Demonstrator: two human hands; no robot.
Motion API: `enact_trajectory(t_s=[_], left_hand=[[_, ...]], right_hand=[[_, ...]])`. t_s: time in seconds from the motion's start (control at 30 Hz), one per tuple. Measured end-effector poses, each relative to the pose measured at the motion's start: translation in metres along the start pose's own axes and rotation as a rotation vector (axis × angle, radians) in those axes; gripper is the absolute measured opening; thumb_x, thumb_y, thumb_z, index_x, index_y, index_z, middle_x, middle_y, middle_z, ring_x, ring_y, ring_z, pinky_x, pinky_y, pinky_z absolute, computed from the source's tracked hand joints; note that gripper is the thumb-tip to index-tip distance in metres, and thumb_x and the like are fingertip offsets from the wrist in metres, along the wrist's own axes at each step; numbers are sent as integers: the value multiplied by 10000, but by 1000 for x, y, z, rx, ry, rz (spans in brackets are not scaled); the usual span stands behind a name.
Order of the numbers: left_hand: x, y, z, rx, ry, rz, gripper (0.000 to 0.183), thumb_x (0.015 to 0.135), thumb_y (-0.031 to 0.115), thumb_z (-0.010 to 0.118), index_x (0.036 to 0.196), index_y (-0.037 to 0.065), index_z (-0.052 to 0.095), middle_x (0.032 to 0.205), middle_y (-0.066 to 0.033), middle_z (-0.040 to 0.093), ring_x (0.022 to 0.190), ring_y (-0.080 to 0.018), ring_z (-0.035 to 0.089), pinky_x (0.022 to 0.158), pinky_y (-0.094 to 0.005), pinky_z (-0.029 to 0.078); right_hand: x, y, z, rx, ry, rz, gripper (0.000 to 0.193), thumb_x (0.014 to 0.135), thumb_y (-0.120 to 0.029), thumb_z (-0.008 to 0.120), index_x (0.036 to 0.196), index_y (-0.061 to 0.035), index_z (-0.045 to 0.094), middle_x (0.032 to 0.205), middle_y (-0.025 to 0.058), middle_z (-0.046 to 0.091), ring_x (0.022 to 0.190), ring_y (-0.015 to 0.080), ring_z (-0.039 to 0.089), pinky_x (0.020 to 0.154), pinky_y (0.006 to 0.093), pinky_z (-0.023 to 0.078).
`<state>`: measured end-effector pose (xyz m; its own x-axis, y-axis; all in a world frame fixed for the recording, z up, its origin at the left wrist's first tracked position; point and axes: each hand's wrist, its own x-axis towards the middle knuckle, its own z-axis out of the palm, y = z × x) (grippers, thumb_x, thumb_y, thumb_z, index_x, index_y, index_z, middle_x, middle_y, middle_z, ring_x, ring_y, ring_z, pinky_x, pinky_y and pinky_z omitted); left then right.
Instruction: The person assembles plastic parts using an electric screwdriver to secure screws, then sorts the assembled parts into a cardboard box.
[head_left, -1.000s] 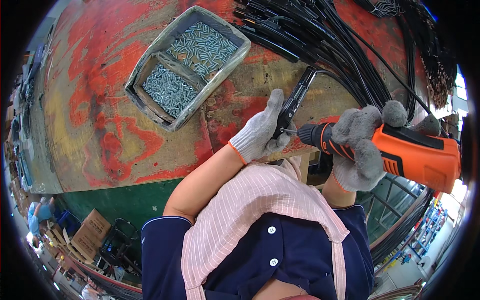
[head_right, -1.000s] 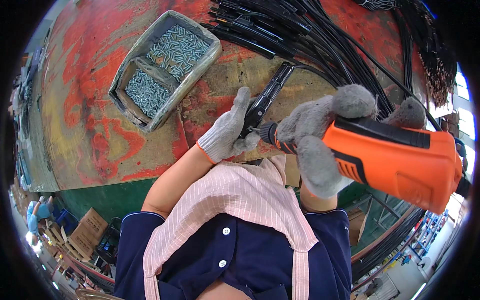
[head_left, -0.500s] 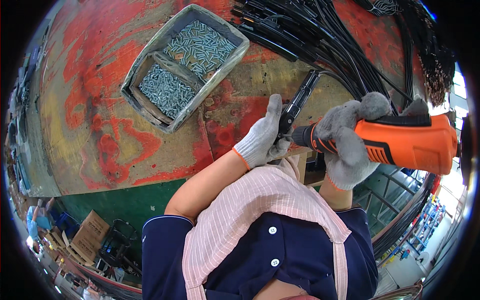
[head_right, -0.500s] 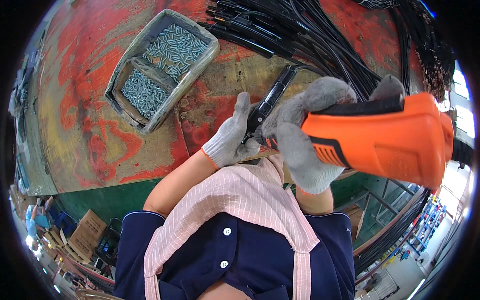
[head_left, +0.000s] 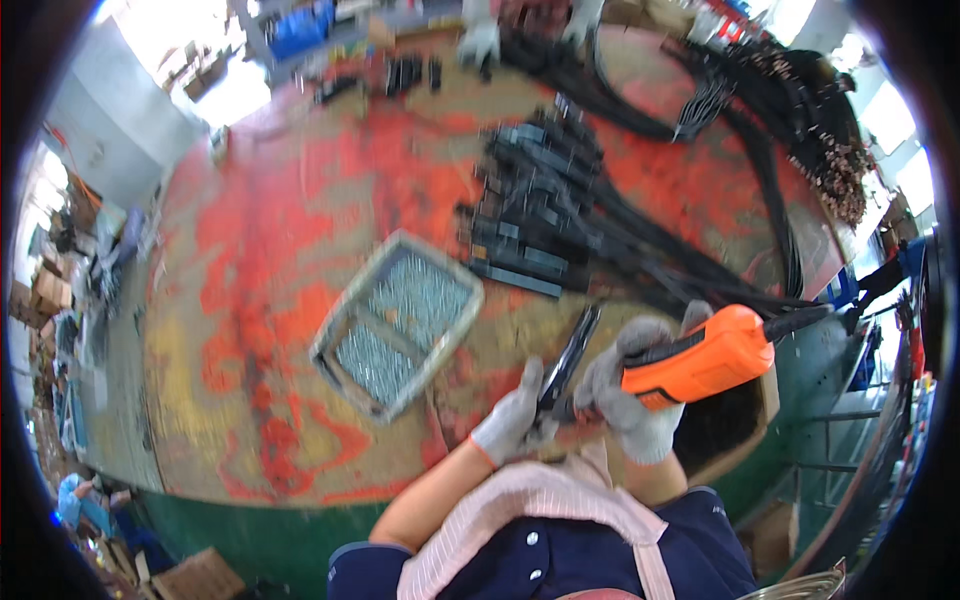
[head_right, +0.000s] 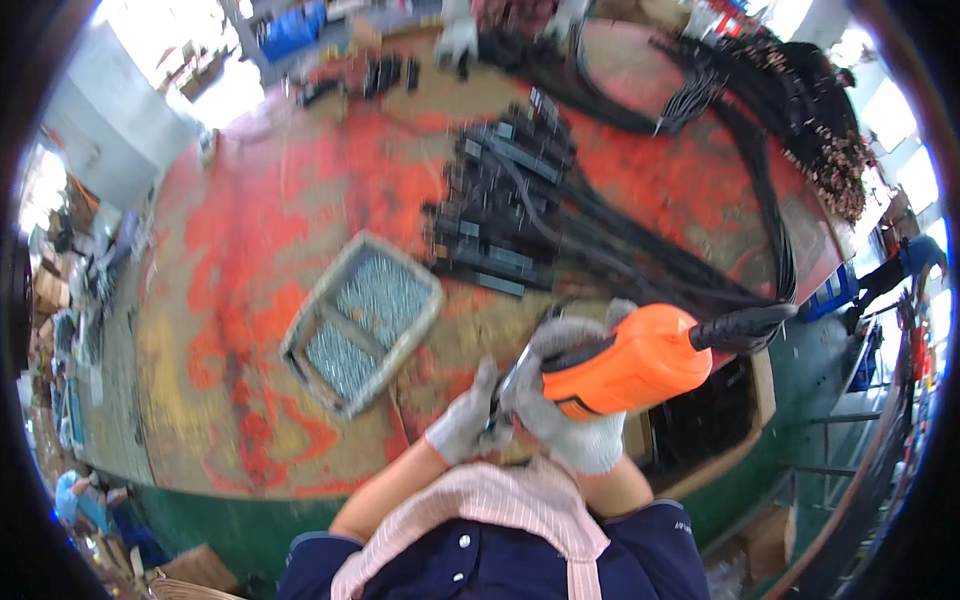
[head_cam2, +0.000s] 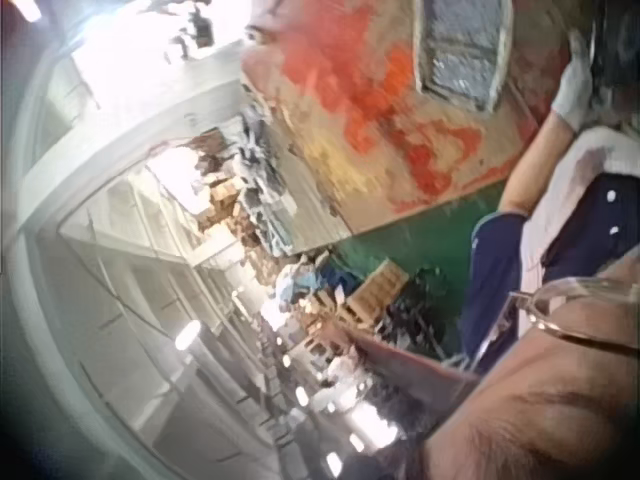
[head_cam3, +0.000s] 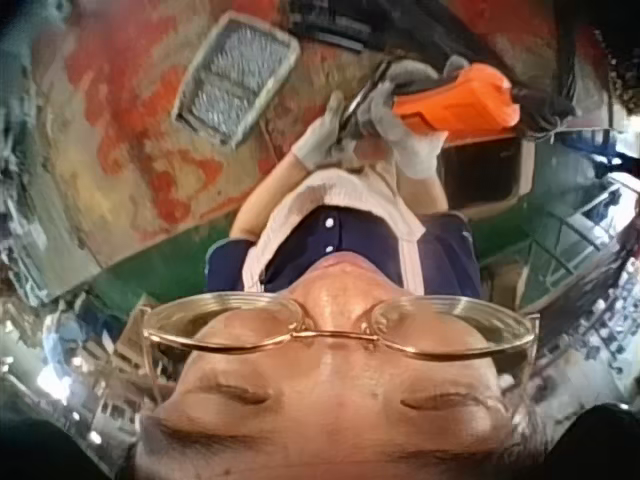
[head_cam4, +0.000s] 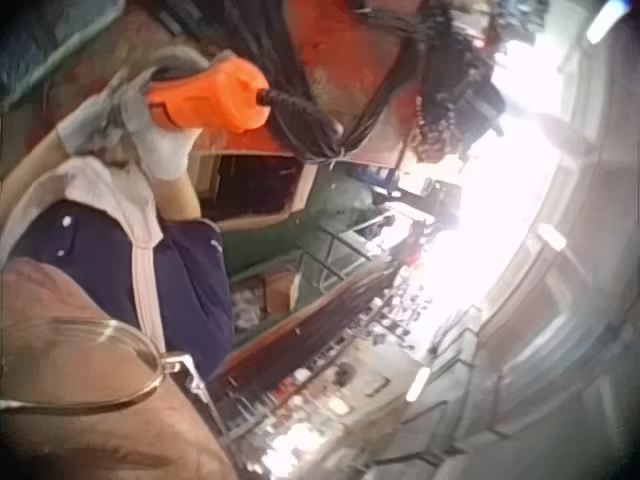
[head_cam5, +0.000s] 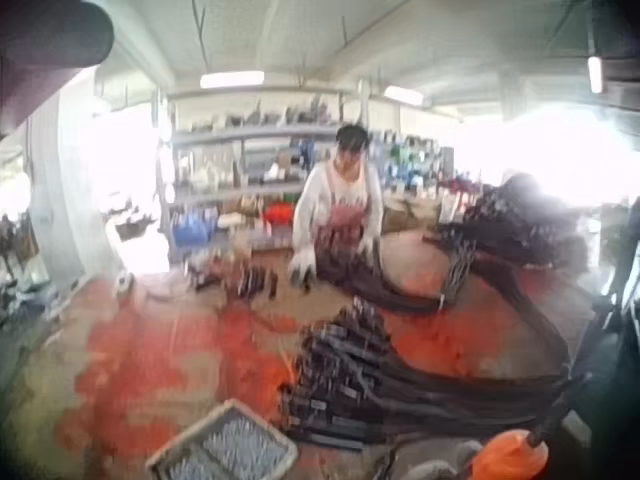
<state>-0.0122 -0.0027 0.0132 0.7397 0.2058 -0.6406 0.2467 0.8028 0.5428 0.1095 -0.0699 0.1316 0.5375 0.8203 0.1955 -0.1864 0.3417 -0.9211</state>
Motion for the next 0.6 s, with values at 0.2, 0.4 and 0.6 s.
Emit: enact_trajectory(t_s=[0.2, 0.4, 0.6], left_hand=[[-11, -4, -9, 424, 108, 139, 563, 942, 434, 616, 1349, 104, 409, 746, 3, 560, 495, -57, 486, 426, -219, 384], [-44, 34, -21, 1383, 224, 447, 673, 875, 421, 684, 1407, 148, 374, 1036, -188, 681, 852, -368, 692, 726, -437, 536], [-38, 113, -14, 2127, 594, 1078, 368, 812, 219, 662, 1175, 270, 627, 938, -82, 628, 817, -283, 632, 684, -404, 503]], right_hand=[[5, -18, -16, 194, 257, -94, 1055, 662, 100, 611, 1545, -217, 129, 1141, 85, 513, 657, 180, 606, 558, 362, 560], [-12, -8, -77, 101, 619, -203, 539, 746, 34, 614, 1256, 12, 441, 796, 100, 617, 588, 186, 611, 583, 293, 532], [-14, 0, -124, 91, 807, -274, 606, 785, 41, 599, 1362, -8, 419, 965, 89, 598, 653, 160, 600, 614, 306, 550]])
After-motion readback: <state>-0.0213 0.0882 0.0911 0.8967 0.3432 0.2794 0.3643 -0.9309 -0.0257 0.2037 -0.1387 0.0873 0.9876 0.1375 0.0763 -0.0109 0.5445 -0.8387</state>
